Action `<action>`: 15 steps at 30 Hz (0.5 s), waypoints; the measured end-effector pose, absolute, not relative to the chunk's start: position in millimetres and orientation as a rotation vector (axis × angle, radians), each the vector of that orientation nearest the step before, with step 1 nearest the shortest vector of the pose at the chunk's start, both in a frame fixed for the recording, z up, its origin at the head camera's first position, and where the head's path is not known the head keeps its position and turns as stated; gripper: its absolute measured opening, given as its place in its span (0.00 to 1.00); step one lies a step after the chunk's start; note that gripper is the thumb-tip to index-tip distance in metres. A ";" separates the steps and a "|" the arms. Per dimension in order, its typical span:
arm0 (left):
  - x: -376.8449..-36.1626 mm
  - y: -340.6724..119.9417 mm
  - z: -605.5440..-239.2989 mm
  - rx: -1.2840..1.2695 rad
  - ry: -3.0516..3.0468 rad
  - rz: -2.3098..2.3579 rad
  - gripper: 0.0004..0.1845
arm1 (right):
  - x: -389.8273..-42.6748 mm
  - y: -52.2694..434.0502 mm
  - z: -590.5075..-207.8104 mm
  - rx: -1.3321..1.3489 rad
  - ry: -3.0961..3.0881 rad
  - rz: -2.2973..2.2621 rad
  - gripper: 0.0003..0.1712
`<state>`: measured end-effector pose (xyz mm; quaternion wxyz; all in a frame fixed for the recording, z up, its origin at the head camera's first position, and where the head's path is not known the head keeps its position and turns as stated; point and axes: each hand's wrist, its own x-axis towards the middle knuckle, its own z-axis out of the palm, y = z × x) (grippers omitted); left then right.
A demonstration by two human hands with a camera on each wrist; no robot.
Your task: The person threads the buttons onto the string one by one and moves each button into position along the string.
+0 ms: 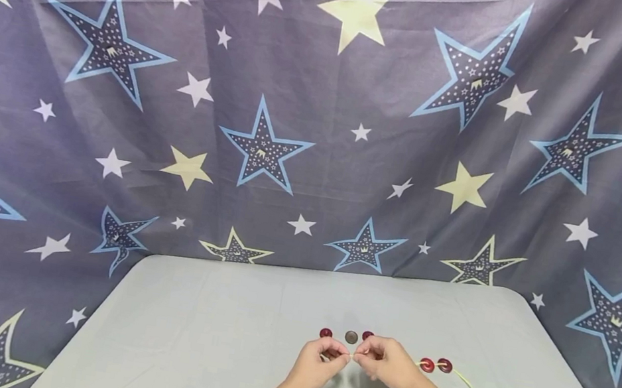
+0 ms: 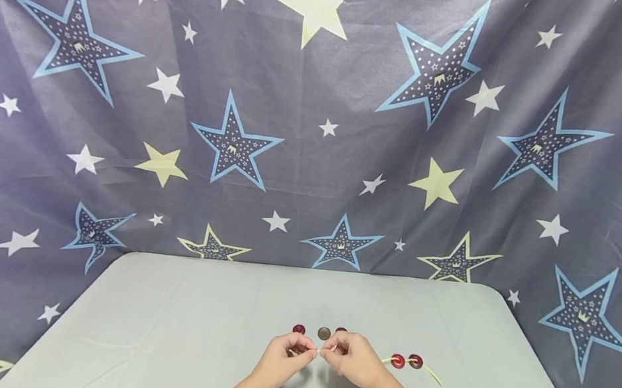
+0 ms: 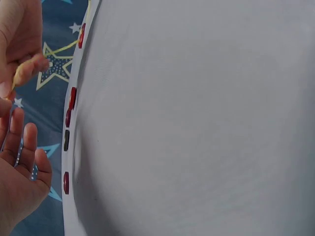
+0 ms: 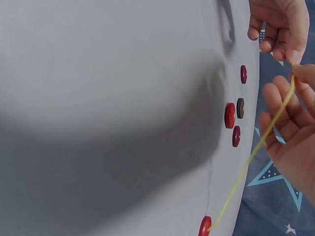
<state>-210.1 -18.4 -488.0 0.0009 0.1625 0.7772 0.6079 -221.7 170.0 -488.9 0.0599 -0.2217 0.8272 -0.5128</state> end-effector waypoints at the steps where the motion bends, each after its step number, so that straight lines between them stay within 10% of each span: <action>1: -209.5 -18.4 -486.9 0.513 2.438 1.910 0.04 | -219.0 169.0 -483.8 -0.665 2.509 -1.549 0.07; 15: -211.8 -15.7 -491.6 0.512 2.458 1.910 0.03 | -225.1 176.9 -490.0 -0.624 2.629 -1.466 0.06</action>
